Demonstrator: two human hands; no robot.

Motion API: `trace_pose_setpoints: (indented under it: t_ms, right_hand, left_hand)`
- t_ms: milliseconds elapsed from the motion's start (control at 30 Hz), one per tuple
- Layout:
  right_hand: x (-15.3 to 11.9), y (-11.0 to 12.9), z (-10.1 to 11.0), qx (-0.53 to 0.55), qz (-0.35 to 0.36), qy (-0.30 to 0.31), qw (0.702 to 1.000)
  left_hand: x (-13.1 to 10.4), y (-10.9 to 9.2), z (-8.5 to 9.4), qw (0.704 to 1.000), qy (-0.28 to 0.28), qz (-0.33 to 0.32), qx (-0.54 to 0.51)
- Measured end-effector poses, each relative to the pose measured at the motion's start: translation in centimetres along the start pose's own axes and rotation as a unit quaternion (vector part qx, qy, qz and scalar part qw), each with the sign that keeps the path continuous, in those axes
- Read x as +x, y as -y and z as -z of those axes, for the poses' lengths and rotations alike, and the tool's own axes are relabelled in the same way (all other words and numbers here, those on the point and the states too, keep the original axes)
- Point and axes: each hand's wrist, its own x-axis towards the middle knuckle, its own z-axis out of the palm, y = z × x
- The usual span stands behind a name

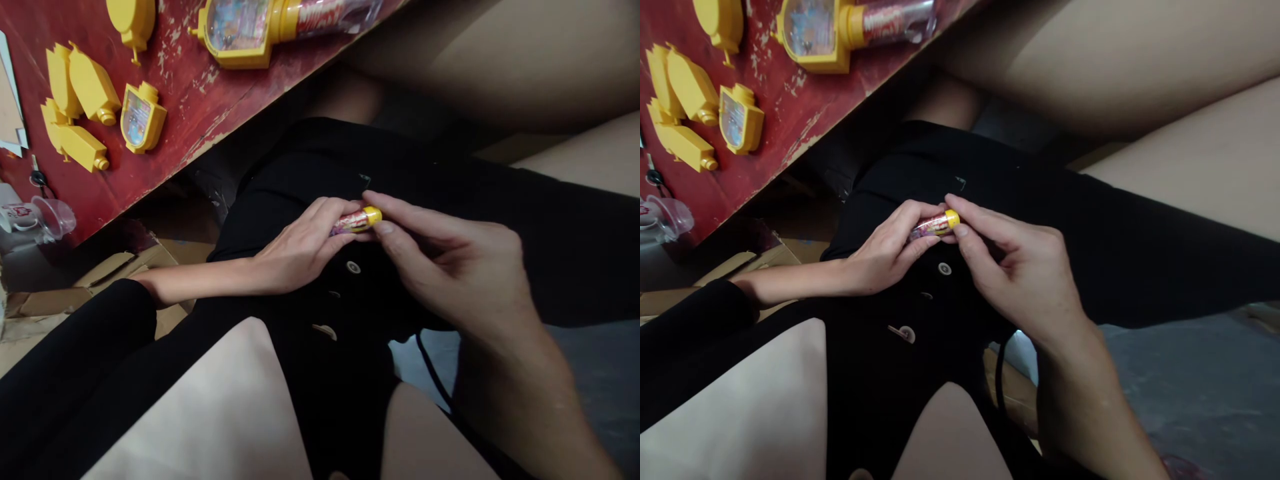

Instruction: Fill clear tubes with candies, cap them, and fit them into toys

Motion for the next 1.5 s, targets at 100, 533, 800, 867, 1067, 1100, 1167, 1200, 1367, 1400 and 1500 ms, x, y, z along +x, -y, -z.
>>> trace_pose_setpoints:
  t_ms: [100, 533, 800, 867, 1067, 1100, 1167, 1200, 1367, 1400, 1500]
  right_hand:
    - [-0.3, -0.3, -0.2, -0.019, 0.025, -0.004, 1.000]
    - [-0.4, -0.3, -2.2, -0.077, 0.050, -0.048, 0.995]
    - [-0.6, -0.5, -1.5, -0.027, 0.005, -0.018, 0.999]
    - [-0.6, -0.5, -1.3, -0.009, -0.004, -0.027, 1.000]
    - [-0.3, -0.2, -0.9, 0.015, -0.018, -0.007, 1.000]
    - [-0.3, -0.2, -0.8, 0.017, -0.021, -0.003, 1.000]
    - [-0.2, -0.2, -0.7, 0.025, -0.026, -0.003, 0.999]
    - [-0.2, -0.2, -0.7, 0.030, -0.029, -0.003, 0.999]
    - [-0.3, -0.1, -0.6, 0.048, -0.069, -0.005, 0.996]
    - [-0.4, -0.1, -0.5, 0.049, -0.083, -0.006, 0.995]
    - [-0.4, 0.1, -0.4, 0.060, -0.112, -0.014, 0.992]
  left_hand:
    - [-0.1, 0.1, -0.1, 1.000, 0.010, 0.003, 0.006]
    - [-0.2, 1.0, -0.5, 0.999, -0.002, 0.008, 0.032]
    - [-0.2, 1.1, -0.3, 1.000, 0.004, 0.012, 0.028]
    - [-0.1, 1.0, -0.3, 1.000, 0.000, 0.017, 0.021]
    - [0.0, 1.0, -0.3, 1.000, 0.002, 0.018, -0.001]
    - [0.0, 1.0, -0.3, 1.000, 0.002, 0.017, -0.005]
    - [-0.1, 1.0, -0.3, 1.000, 0.003, 0.014, -0.010]
    - [-0.1, 1.0, -0.3, 1.000, 0.004, 0.011, -0.012]
    - [-0.3, 0.9, -0.2, 1.000, 0.022, -0.010, -0.005]
    - [-0.3, 0.9, -0.2, 1.000, 0.025, -0.014, -0.003]
    - [-0.3, 0.9, -0.2, 0.999, 0.033, -0.026, 0.001]
